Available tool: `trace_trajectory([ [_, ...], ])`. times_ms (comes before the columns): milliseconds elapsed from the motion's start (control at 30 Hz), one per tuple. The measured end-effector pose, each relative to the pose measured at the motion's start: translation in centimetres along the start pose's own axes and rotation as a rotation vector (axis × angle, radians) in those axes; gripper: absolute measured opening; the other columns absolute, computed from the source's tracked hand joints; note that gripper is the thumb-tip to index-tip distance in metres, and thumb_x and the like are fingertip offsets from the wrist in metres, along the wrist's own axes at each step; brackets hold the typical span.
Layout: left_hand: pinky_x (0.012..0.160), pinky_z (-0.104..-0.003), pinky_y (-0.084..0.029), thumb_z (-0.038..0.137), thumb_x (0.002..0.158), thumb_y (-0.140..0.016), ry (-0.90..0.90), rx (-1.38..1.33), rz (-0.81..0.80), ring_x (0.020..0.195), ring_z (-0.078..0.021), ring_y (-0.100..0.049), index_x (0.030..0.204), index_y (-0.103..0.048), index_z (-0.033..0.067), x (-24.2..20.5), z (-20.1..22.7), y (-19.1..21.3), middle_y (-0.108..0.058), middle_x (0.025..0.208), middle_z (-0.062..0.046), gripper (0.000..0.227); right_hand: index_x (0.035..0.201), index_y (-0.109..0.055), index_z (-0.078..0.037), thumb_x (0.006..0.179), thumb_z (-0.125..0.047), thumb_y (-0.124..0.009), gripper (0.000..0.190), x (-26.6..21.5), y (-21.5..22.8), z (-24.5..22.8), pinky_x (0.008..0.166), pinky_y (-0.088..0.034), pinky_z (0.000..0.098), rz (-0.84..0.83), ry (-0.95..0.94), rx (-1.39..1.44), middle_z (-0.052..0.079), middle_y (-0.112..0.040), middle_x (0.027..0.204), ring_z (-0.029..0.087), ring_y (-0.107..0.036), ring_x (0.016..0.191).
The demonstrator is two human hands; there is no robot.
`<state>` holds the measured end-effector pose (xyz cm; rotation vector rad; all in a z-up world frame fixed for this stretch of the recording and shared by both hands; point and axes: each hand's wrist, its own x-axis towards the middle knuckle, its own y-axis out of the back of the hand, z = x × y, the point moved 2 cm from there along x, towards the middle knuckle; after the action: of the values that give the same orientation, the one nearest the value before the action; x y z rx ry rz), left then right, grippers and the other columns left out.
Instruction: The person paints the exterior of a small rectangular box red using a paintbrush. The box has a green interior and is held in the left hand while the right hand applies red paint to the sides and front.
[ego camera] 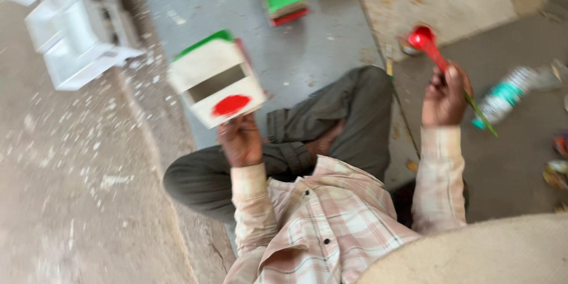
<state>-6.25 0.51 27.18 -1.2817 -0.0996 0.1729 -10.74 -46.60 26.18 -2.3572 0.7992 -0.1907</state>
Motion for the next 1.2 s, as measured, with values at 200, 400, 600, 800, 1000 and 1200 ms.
trace_trajectory([
  [200, 0.1, -0.031, -0.052, -0.012, 0.098, -0.067, 0.084, -0.22, -0.03, 0.109, -0.0237, -0.067, 0.132, -0.061, 0.0013, 0.1, -3.1, 1.8, -0.067, 0.126, -0.013, 0.037, 0.124, -0.069, 0.0, 0.101, -0.017, -0.079, 0.03, -9.3, -12.4, 0.7, 0.067, -0.049, 0.0262, -0.439, 0.021, 0.044, 0.014, -0.067, 0.093, 0.018, -0.062, 0.08],
  [400, 0.108, -0.044, -0.053, -0.013, 0.093, -0.061, -0.001, 0.022, 0.028, 0.124, -0.0275, -0.064, 0.14, -0.051, 0.005, -0.5, -2.9, -2.4, -0.064, 0.133, -0.013, 0.051, 0.115, -0.07, 0.006, 0.094, -0.005, -0.078, 0.025, -13.1, -20.8, 2.1, 0.067, -0.054, 0.0279, -0.716, 0.016, -0.149, 0.018, -0.07, 0.103, 0.018, -0.066, 0.073],
  [600, 0.108, -0.044, -0.054, -0.015, 0.091, -0.064, -0.026, 0.041, 0.036, 0.126, -0.0265, -0.062, 0.136, -0.05, 0.0067, -1.0, -2.0, -4.2, -0.062, 0.136, -0.011, 0.052, 0.114, -0.069, 0.008, 0.095, -0.002, -0.074, 0.022, -14.4, -25.0, 3.2, 0.069, -0.055, 0.0259, -0.834, 0.008, -0.243, 0.016, -0.07, 0.107, 0.015, -0.065, 0.075],
  [800, 0.106, -0.042, -0.055, -0.016, 0.091, -0.065, -0.053, 0.028, 0.033, 0.122, -0.0259, -0.065, 0.13, -0.051, 0.0067, -1.2, -1.6, -3.6, -0.065, 0.132, -0.012, 0.047, 0.113, -0.069, 0.01, 0.103, -0.001, -0.075, 0.016, -14.4, -25.8, 2.6, 0.084, -0.054, 0.0251, -0.889, 0.306, -0.524, 0.016, -0.071, 0.109, 0.016, -0.067, 0.092],
  [1000, 0.107, -0.042, -0.056, -0.015, 0.094, -0.066, -0.068, 0.046, 0.004, 0.122, -0.0246, -0.066, 0.127, -0.052, 0.0065, -1.1, -1.4, -3.7, -0.066, 0.131, -0.012, 0.042, 0.116, -0.071, 0.004, 0.099, -0.004, -0.074, 0.019, -14.7, -24.5, 1.1, 0.069, -0.056, 0.0223, -0.719, 0.219, -0.388, 0.013, -0.073, 0.108, 0.012, -0.068, 0.079],
  [1200, 0.106, -0.041, -0.056, -0.016, 0.091, -0.065, -0.037, 0.063, 0.042, 0.122, -0.0244, -0.066, 0.125, -0.052, 0.0072, -1.3, -1.5, -4.0, -0.065, 0.131, -0.011, 0.043, 0.113, -0.071, 0.003, 0.102, -0.007, -0.076, 0.016, -15.4, -26.1, 2.1, 0.078, -0.055, 0.025, -0.944, 0.406, -0.59, 0.015, -0.072, 0.105, 0.015, -0.069, 0.088],
])
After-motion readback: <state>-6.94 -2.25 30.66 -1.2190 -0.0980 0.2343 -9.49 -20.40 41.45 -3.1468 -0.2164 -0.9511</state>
